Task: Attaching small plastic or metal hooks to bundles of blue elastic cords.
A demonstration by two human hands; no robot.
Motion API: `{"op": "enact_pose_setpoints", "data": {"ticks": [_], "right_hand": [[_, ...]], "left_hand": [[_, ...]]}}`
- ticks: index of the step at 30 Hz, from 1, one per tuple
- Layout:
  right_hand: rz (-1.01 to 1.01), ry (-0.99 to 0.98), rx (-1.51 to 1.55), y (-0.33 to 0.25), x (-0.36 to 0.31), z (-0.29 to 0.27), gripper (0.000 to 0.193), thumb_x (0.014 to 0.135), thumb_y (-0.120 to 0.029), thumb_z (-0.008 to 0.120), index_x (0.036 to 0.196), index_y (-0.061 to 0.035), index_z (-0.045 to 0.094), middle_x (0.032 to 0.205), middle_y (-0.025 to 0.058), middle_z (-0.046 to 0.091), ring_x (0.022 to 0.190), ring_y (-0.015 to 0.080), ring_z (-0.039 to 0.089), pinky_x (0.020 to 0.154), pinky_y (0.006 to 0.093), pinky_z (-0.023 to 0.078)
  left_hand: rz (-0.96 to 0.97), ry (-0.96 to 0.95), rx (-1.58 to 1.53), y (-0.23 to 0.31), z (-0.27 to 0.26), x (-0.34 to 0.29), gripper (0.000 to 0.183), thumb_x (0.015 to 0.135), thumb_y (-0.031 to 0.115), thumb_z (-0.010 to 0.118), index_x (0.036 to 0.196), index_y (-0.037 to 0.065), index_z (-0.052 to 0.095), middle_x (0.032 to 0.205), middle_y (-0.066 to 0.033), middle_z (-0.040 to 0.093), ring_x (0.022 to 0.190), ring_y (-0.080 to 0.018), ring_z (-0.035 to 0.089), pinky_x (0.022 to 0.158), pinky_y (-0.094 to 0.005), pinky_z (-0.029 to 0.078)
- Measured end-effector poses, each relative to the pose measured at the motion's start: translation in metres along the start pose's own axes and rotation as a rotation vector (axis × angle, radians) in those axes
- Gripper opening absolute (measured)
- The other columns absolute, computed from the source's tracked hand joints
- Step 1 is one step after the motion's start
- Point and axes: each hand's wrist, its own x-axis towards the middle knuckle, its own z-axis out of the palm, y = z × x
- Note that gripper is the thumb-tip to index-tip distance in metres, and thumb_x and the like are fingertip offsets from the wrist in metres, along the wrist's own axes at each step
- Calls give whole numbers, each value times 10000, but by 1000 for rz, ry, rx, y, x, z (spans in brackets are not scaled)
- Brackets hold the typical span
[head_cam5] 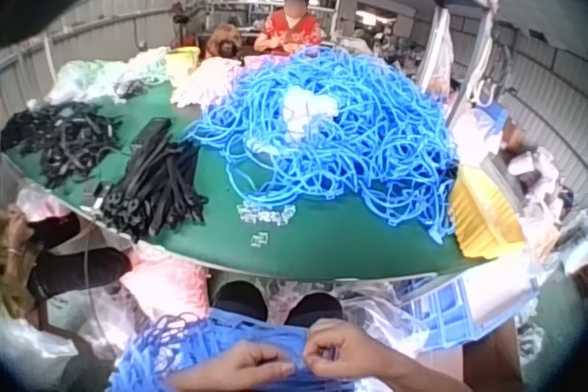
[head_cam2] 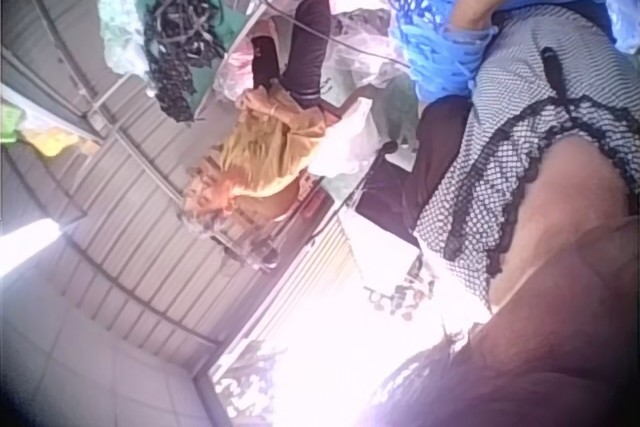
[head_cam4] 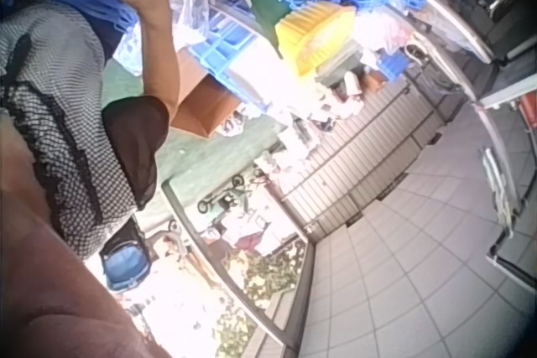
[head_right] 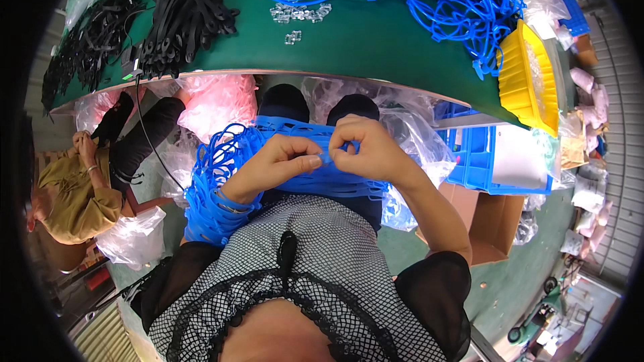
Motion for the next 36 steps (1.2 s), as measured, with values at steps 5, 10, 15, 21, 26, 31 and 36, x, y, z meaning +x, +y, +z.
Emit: {"op": "enact_pose_setpoints", "data": {"ticks": [5, 10, 15, 21, 26, 31, 36], "right_hand": [[-326, -9, -158, -5, 4, -1, 43, 633, -55, 589, 675, -55, 579, 661, 35, 500, 724, 204, 484, 689, 334, 377], [-410, 73, -174, -17, 4, 7, 61, 617, -59, 607, 666, -66, 571, 651, 26, 493, 719, 207, 483, 739, 355, 369], [-415, 155, -250, -14, -1, 5, 73, 609, -63, 616, 668, -68, 572, 641, 27, 479, 705, 208, 488, 767, 348, 369], [-380, 141, -366, -11, -3, 3, 90, 602, -68, 618, 683, -68, 579, 643, 32, 484, 709, 211, 501, 791, 352, 370], [-407, 251, -503, -22, 2, 12, 206, 611, -138, 738, 782, -96, 630, 705, 30, 540, 739, 210, 539, 852, 387, 357], [-432, 201, -363, -3, 1, 10, 266, 613, -148, 754, 851, -84, 654, 765, 49, 597, 755, 225, 565, 824, 389, 387], [-409, 185, -223, -3, 3, 11, 255, 616, -114, 741, 851, -70, 652, 773, 51, 610, 753, 223, 574, 791, 361, 409]], "left_hand": [[-36, -114, -257, 5, 2, -7, 202, 845, 132, 635, 936, -49, 641, 766, -38, 611, 670, -81, 523, 616, -209, 423], [1, -226, -619, -4, 9, -9, 236, 871, 201, 618, 921, -28, 643, 774, -31, 599, 656, -71, 507, 565, -188, 381], [-91, -120, -440, 5, 5, -7, 248, 912, 223, 551, 929, -12, 627, 731, -12, 563, 633, -62, 473, 549, -192, 355], [-3, 29, 13, 11, 3, -8, 268, 922, 239, 516, 880, -5, 617, 695, 11, 537, 654, -57, 459, 573, -215, 360], [44, 76, 7, 6, 2, -6, 228, 930, 214, 521, 871, 15, 615, 675, 37, 496, 606, -26, 399, 521, -196, 313], [-9, 18, -173, 10, 1, -5, 223, 927, 210, 528, 839, 22, 611, 671, 37, 487, 599, -28, 383, 519, -187, 296], [33, 61, -83, 5, 0, -5, 238, 915, 205, 532, 861, -9, 620, 684, 12, 516, 641, -57, 450, 555, -219, 357]]}}
